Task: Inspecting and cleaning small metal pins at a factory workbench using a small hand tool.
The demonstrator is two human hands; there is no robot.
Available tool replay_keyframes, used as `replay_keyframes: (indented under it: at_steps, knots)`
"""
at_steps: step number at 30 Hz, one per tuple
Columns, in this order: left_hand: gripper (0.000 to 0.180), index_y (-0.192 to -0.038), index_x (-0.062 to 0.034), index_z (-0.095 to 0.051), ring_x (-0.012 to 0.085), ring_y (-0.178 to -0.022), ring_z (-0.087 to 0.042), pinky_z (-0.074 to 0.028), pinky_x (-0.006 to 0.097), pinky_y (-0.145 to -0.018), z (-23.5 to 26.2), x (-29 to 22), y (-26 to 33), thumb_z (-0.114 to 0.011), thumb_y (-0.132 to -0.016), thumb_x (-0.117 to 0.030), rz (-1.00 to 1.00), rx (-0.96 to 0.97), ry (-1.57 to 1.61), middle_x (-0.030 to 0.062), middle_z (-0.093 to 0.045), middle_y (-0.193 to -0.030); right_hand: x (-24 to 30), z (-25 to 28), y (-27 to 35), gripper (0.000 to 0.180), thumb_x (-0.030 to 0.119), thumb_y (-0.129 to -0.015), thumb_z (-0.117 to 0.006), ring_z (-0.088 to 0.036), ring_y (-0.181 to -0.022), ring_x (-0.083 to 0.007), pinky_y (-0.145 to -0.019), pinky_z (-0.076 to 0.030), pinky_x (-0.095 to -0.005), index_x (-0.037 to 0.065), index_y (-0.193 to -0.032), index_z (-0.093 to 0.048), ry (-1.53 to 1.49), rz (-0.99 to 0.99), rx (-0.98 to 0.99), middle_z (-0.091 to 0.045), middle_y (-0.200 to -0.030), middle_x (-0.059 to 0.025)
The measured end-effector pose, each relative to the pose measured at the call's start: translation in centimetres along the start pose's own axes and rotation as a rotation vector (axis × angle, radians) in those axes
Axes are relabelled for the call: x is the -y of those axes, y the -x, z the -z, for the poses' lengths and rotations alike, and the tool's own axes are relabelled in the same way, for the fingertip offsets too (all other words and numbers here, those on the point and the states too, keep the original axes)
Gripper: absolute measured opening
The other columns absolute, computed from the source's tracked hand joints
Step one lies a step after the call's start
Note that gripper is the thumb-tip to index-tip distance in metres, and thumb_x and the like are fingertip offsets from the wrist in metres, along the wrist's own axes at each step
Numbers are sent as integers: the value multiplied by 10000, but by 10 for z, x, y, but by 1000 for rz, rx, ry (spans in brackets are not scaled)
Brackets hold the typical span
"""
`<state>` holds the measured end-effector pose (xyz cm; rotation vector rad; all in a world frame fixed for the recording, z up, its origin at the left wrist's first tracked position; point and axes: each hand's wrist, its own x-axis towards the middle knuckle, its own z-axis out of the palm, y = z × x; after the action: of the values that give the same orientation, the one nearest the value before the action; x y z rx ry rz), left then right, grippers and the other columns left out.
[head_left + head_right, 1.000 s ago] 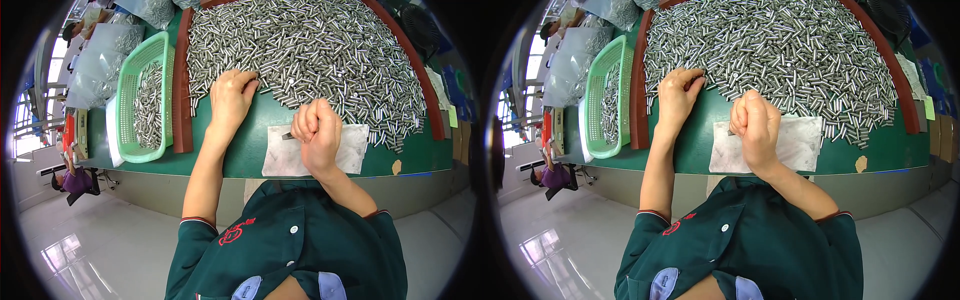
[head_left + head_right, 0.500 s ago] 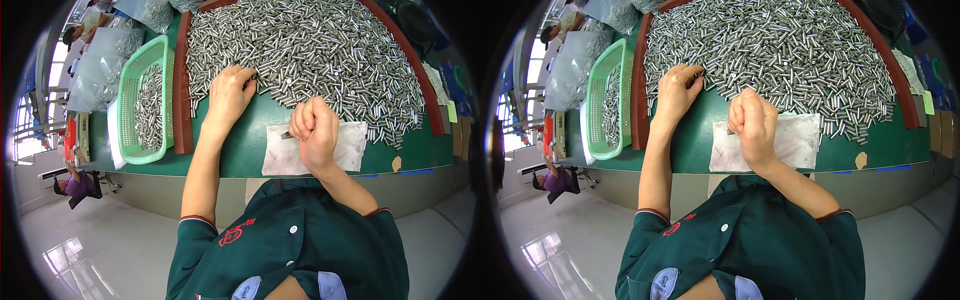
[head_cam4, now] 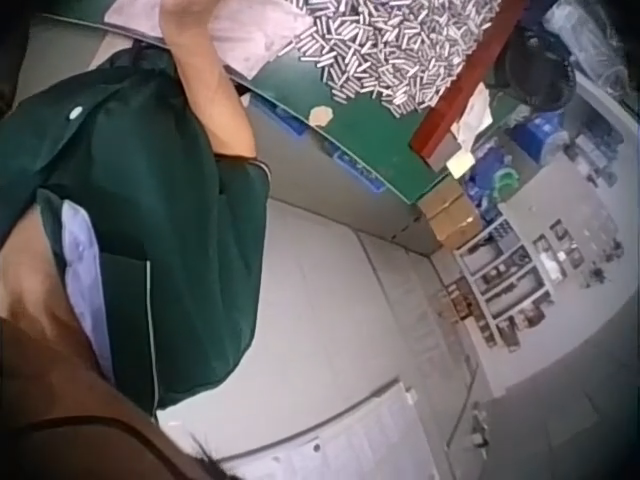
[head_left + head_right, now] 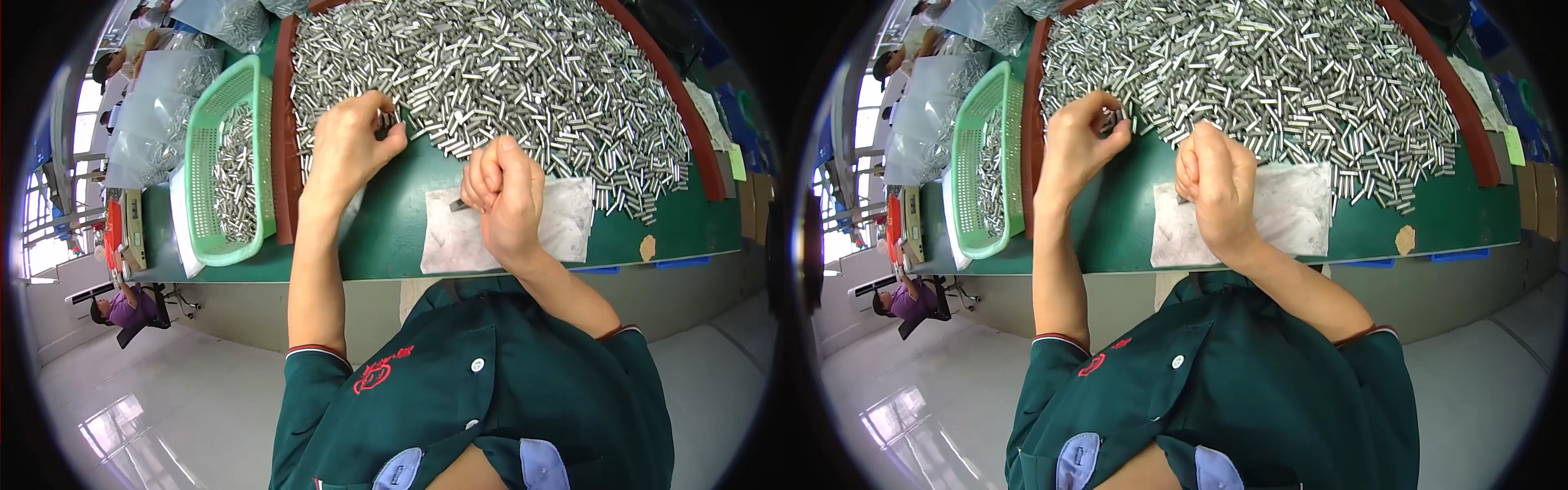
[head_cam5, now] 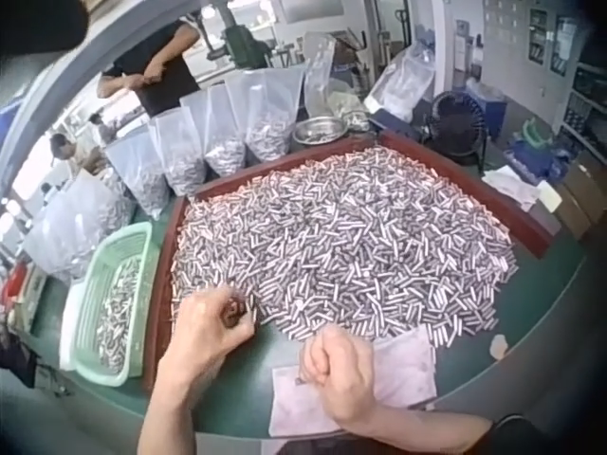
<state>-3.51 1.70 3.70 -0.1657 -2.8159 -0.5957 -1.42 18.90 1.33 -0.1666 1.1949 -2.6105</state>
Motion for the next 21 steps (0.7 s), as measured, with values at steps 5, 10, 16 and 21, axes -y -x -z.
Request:
replay_keyframes:
  at_steps: [5,10,16,21]
  knots:
    - [158,-697,-50,-543,216,-482,-474,-372,341,-454,-1,-40,50,-635,-587,-117,40,123,128,59,-430,-501,0,1,-2,363,232,-906,-285,-205,-398,-68,-384,-194,-218,91,-571,-288,-10,9,-9,-279,-465,2]
    - [181,-682,-41,-530,225,-504,-477,-373,342,-462,-15,-57,77,-666,-598,-127,127,123,95,64,-459,-515,0,-2,-2,356,225,-897,-285,-196,-401,-68,-385,-188,-218,93,-566,-288,8,0,-8,-274,-460,4]
    - [190,-696,-37,-552,206,-491,-425,-350,320,-455,-25,-50,82,-697,-616,-132,94,73,205,51,-429,-522,1,7,-3,344,198,-878,-291,-191,-400,-62,-384,-177,-217,94,-550,-277,-99,95,-49,-274,-450,12]
    - [144,-703,-39,-565,198,-495,-426,-347,306,-452,-25,-55,86,-677,-623,-79,91,52,263,51,-432,-540,3,10,-2,358,186,-867,-321,-197,-394,-56,-367,-165,-211,92,-525,-275,-236,72,-77,-276,-434,15]
